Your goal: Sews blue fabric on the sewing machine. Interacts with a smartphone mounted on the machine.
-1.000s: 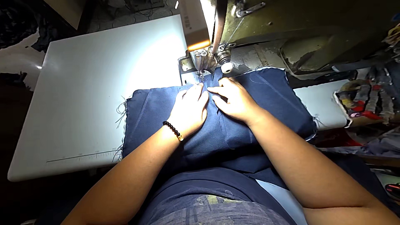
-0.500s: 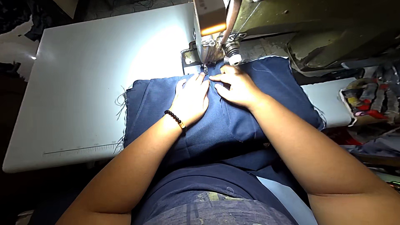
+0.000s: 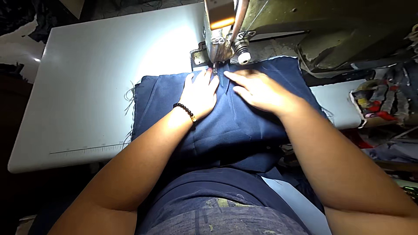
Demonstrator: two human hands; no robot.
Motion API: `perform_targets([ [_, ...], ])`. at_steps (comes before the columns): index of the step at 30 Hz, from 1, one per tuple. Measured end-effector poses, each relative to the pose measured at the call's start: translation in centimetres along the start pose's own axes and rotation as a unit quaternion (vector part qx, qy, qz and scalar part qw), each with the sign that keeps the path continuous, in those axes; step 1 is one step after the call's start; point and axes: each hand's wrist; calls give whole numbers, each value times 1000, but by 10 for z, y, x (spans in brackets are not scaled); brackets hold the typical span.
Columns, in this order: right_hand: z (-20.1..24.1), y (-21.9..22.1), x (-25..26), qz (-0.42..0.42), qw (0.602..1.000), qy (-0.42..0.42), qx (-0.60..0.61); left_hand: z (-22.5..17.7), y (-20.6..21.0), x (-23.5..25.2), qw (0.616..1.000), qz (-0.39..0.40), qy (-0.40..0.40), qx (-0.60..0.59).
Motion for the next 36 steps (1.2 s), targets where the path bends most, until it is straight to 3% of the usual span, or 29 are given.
perform_targets([
  [3, -27, -43, -45, -88, 988, 104, -70, 3, -6, 4, 1000, 16, 18, 1],
  [5, -51, -61, -81, -159, 952, 208, -157, 6, -10, 3, 999, -7, 42, -13],
  [7, -72, -65, -107, -155, 921, 282, -220, 8, -12, 4, 995, -24, 75, -59],
  [9, -82, -63, -117, -99, 909, 322, -245, 12, -24, 9, 985, 46, 96, -134],
  [12, -88, -75, -114, -84, 918, 301, -245, 18, -52, 12, 957, 193, 118, -180],
  [14, -93, -80, -113, -87, 920, 301, -236, 14, -69, 4, 948, 248, 118, -159],
  [17, -99, -82, -111, -84, 926, 291, -227, 5, -77, -12, 950, 251, 130, -131],
  [23, -99, -77, -116, -135, 958, 161, -196, -2, -76, -28, 959, 232, 114, -115],
  [25, -88, -83, -122, -157, 947, 170, -224, -4, -77, -37, 967, 200, 113, -112],
  [27, -67, -90, -130, -199, 927, 229, -222, -5, -75, -47, 972, 178, 100, -116],
  [29, -39, -85, -132, -285, 898, 288, -170, -9, -68, -56, 978, 156, 72, -122],
  [31, 4, -62, -123, -344, 898, 271, -51, -18, -54, -66, 978, 95, 33, -181],
  [33, 56, -28, -103, -321, 919, 198, 117, -28, -36, -76, 966, 17, -19, -259],
  [36, 97, 18, -74, -253, 935, 166, 185, -41, -14, -90, 943, -58, -89, -316],
])
Point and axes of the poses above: each hand's wrist, its own x-axis towards the middle knuckle, its own y-axis out of the palm, z = x × y, and after that the axes turned 15 degrees about -z, right-handed
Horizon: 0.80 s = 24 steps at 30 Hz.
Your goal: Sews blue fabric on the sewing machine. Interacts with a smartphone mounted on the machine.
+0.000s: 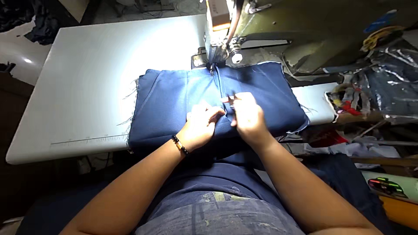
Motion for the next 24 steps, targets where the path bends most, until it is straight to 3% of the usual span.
perform_targets([
  [3, -15, 19, 3, 19, 1000, 1, -14, 3, 1, -5, 999, -16, 7, 29],
  [11, -48, -4, 20, 106, 989, -73, 74, 8, 1, -7, 984, 18, 138, 108],
  [18, -54, -11, 34, 134, 985, -32, 104, 9, 10, -13, 971, 9, 190, 144],
  [22, -44, -15, 38, 144, 989, 0, 37, 3, 18, -16, 971, -16, 205, 122],
  [24, -38, -17, 37, 136, 988, -45, -51, 1, 23, -15, 970, -32, 212, 112],
])
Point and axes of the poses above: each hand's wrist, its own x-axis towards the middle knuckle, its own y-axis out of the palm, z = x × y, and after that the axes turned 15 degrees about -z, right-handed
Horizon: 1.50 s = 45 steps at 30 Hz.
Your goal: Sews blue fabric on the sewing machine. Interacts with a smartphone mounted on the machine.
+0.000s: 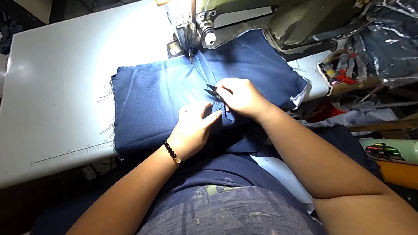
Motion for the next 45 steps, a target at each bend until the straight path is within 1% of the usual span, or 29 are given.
perform_targets([
  [2, 5, -3, -4, 14, 994, -52, -93, -1, 2, 1, 1000, -7, 7, 8],
  [4, 10, -8, -6, 55, 975, -88, -196, -1, 5, 2, 1000, -17, 13, 13],
  [5, 13, -10, -6, 85, 963, -97, -237, -1, 6, 2, 1000, -26, 14, 7],
  [7, 20, -16, -6, 138, 946, -87, -280, -1, 9, 2, 999, -45, 17, -14],
  [10, 18, -22, -8, 132, 942, -105, -291, -3, 12, 4, 997, -66, 13, -39],
  [14, 12, -26, -7, 105, 937, -156, -296, -2, 14, 2, 994, -99, 14, -48],
  [18, 11, -26, -4, 100, 931, -190, -296, 0, 17, 0, 990, -122, 18, -61],
  [26, 15, -21, -2, 121, 926, -199, -296, 2, 17, -2, 988, -140, 28, -58],
  [34, 16, -16, -4, 116, 924, -211, -298, 1, 18, -2, 987, -146, 21, -60],
  [45, 17, -15, -6, 123, 918, -207, -314, 3, 17, -2, 987, -144, 18, -75],
])
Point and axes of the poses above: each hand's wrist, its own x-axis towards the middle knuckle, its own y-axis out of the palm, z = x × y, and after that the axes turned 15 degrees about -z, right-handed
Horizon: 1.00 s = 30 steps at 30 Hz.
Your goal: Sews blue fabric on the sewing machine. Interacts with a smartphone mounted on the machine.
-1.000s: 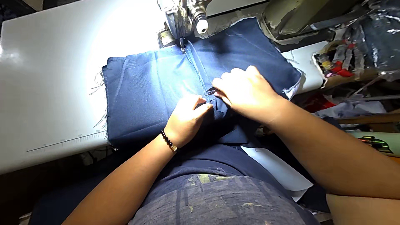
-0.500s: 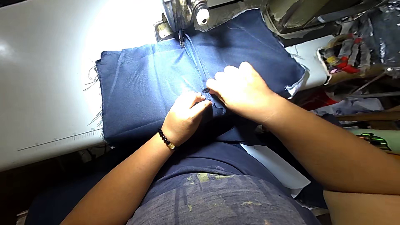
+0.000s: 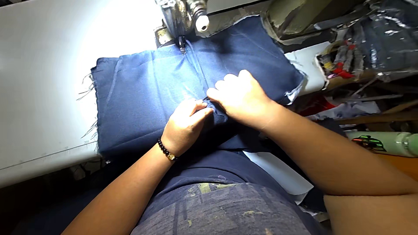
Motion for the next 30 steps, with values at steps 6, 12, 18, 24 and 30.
perform_targets([
  [6, 3, -1, -1, 11, 1000, 20, 8, 3, 3, -3, 1000, -2, 4, 13],
  [12, -53, 6, -22, -99, 991, 80, 45, 6, -1, -5, 999, 18, -32, 11],
  [18, -149, -8, -73, -156, 938, 290, -108, -2, -5, 3, 995, 58, -70, 30],
  [24, -6, 7, 0, -160, 962, 21, 223, -8, -5, 0, 996, 33, -74, 27],
  [30, 0, 40, 8, -124, 951, 74, 274, -3, -28, 17, 979, 38, -198, -41],
])
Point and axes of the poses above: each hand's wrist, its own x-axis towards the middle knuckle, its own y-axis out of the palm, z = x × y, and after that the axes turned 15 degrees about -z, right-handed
